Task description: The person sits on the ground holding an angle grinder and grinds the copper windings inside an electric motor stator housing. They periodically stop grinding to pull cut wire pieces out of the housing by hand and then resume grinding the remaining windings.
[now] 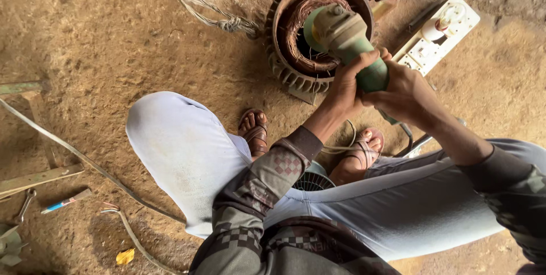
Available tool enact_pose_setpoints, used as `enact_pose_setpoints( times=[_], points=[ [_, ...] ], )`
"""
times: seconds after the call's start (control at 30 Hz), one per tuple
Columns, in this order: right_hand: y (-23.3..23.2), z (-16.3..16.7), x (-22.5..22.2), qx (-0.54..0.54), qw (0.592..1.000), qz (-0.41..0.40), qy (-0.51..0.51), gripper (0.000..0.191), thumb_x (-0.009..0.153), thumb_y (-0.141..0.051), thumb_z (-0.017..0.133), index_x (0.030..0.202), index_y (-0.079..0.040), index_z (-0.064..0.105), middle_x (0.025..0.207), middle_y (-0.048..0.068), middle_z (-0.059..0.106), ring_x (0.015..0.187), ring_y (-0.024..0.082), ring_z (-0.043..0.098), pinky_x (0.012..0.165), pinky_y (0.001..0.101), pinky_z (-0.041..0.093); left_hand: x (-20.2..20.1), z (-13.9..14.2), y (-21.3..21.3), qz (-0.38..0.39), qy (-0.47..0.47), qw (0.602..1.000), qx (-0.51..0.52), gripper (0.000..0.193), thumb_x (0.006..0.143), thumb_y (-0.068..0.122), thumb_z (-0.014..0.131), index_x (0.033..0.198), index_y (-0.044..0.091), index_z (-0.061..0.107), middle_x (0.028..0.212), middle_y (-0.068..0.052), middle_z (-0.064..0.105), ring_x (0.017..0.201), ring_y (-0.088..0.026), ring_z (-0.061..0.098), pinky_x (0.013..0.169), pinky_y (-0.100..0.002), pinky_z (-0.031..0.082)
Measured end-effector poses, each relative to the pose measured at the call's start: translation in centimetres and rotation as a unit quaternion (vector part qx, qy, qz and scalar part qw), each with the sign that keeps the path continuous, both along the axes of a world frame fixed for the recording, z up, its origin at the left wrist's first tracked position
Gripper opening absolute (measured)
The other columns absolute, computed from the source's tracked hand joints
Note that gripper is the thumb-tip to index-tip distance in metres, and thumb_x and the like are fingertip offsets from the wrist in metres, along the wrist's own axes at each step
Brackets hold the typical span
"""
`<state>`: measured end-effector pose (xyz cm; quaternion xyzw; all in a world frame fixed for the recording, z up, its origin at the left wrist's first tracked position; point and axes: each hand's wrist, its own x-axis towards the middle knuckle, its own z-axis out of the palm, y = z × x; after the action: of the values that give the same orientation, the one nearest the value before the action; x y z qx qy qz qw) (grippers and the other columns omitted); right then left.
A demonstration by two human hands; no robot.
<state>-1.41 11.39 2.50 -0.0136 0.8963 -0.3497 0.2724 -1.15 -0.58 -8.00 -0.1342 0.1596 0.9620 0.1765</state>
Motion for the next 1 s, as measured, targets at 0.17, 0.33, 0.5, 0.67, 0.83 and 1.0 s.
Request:
enact_pose_setpoints(
  times=[0.17,0.33,0.5,0.67,0.83,1.0],
  points=[
    [-0.7,1.3,-0.9,0.087,0.996,0.03,-0.015,0.046,0.073,-0.028,0.085,0.107,-0.001,0.068,0.072,0.014,0.073,0.058,0.021,0.07,0.053,0.035,0.057,-0.6,-0.5,0.5,0.027,-0.04,0.998,-0.046,0.037,0.089,0.022,0.082,0.114,0.001,0.066,0.107,-0.012,0.07,0.097,-0.019,0.07,0.087,-0.036,0.059],
    [-1.7,1.0,-2.1,0.158,0.984,0.069,-0.033,0.049,0.082,-0.039,0.081,0.11,-0.002,0.067,0.072,0.015,0.073,0.053,0.021,0.072,0.05,0.0338,0.061,-1.1,-1.3,0.3,0.035,-0.052,0.997,-0.05,0.042,0.083,0.018,0.084,0.114,0.002,0.063,0.104,-0.012,0.071,0.094,-0.02,0.072,0.085,-0.035,0.062],
    [-2.5,0.3,-2.9,0.154,0.984,0.06,-0.069,0.045,0.087,-0.035,0.074,0.118,-0.005,0.063,0.073,0.013,0.072,0.051,0.021,0.073,0.05,0.0355,0.06,-1.9,-1.7,-0.2,0.048,-0.059,0.996,-0.05,0.048,0.081,0.023,0.087,0.115,0.001,0.06,0.103,-0.011,0.07,0.094,-0.021,0.072,0.085,-0.035,0.063],
    [-3.2,0.3,-3.7,0.202,0.973,0.105,-0.045,0.041,0.09,-0.038,0.074,0.111,-0.003,0.068,0.07,0.014,0.074,0.051,0.02,0.073,0.052,0.0324,0.063,-2.1,-1.9,-0.6,0.065,-0.123,0.99,-0.036,0.058,0.076,0.048,0.084,0.111,0.009,0.058,0.098,-0.01,0.07,0.086,-0.019,0.073,0.077,-0.033,0.063],
    [-3.8,0.5,-3.8,0.187,0.977,0.095,-0.041,0.043,0.087,-0.042,0.076,0.107,-0.004,0.069,0.071,0.013,0.074,0.052,0.02,0.073,0.052,0.0337,0.063,-2.1,-2.7,-1.0,0.068,-0.058,0.992,-0.093,0.044,0.079,0.021,0.089,0.109,0.004,0.061,0.1,-0.006,0.065,0.086,-0.016,0.065,0.076,-0.032,0.059],
    [-4.0,0.2,-4.0,0.191,0.976,0.097,-0.039,0.047,0.087,-0.047,0.074,0.106,-0.004,0.068,0.072,0.013,0.075,0.053,0.021,0.074,0.055,0.0342,0.064,-2.3,-3.2,-1.3,0.064,-0.071,0.992,-0.086,0.038,0.079,0.016,0.086,0.106,0.002,0.063,0.099,-0.006,0.066,0.087,-0.015,0.067,0.079,-0.03,0.06]
  ],
)
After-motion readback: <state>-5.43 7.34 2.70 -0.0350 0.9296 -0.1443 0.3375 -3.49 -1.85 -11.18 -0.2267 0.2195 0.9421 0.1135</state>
